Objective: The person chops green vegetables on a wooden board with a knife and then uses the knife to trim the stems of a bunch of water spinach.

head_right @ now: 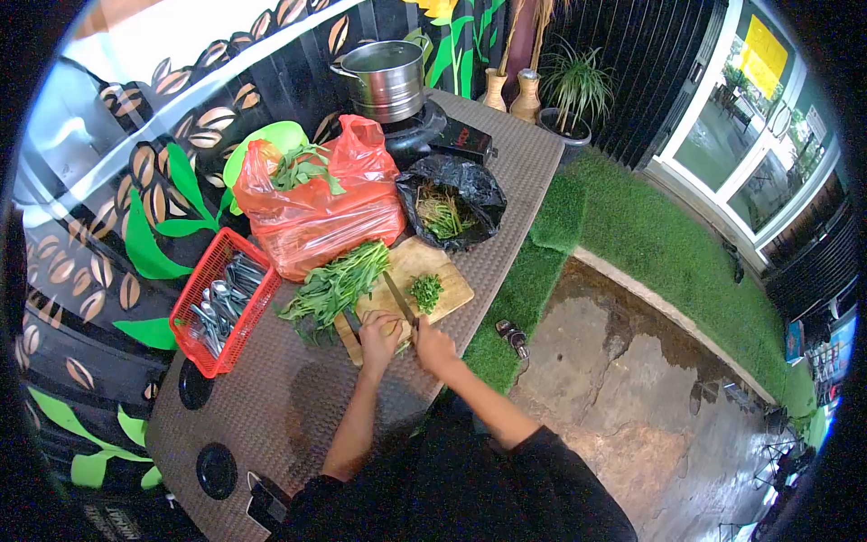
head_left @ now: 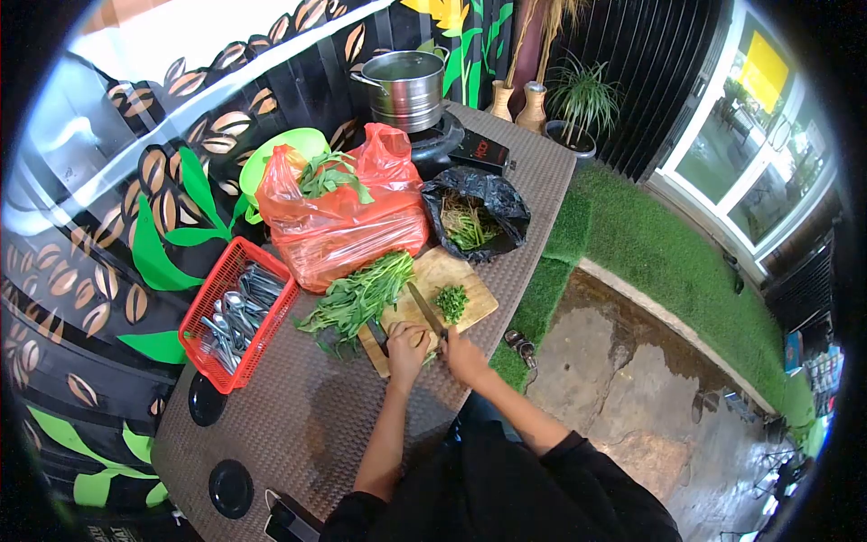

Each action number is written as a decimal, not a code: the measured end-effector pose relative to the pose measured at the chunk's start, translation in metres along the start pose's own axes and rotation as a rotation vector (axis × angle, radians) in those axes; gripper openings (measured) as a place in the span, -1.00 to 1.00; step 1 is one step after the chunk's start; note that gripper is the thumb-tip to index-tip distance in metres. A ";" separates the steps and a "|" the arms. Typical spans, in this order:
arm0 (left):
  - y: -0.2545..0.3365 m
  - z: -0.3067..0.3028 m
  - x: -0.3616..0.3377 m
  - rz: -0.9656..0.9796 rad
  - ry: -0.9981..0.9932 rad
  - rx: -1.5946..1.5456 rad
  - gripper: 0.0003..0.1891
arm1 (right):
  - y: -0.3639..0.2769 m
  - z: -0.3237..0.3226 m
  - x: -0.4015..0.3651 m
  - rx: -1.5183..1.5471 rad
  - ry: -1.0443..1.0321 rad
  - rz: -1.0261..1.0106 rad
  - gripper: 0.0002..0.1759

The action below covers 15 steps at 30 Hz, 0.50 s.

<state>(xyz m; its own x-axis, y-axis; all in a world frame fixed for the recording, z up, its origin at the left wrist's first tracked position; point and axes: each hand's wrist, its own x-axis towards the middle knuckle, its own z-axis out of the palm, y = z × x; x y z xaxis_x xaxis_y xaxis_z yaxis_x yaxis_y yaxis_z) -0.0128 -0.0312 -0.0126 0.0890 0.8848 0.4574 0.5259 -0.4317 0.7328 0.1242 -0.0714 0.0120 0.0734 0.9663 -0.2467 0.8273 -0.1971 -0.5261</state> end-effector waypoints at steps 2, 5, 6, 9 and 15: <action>0.002 0.000 0.001 -0.001 -0.001 -0.005 -0.87 | 0.012 -0.013 0.010 0.016 -0.038 -0.057 -0.63; 0.000 0.000 0.000 0.011 0.015 -0.011 -0.88 | 0.022 -0.011 0.015 0.096 -0.080 -0.153 -0.64; 0.000 0.000 0.001 0.009 0.019 -0.025 -0.88 | 0.012 -0.013 0.001 0.061 -0.050 -0.116 -0.64; -0.004 0.004 0.001 -0.001 0.017 -0.030 -0.89 | -0.007 0.010 -0.017 0.008 0.015 -0.003 -0.63; 0.003 0.001 0.000 -0.023 0.025 -0.037 -0.91 | 0.000 0.023 0.010 -0.040 0.061 -0.004 -0.64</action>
<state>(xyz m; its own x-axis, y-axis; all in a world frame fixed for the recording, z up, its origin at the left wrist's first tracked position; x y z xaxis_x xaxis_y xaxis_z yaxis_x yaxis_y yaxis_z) -0.0103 -0.0324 -0.0116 0.0563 0.8902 0.4522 0.4956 -0.4180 0.7613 0.1125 -0.0659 -0.0092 0.1028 0.9756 -0.1939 0.8491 -0.1876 -0.4938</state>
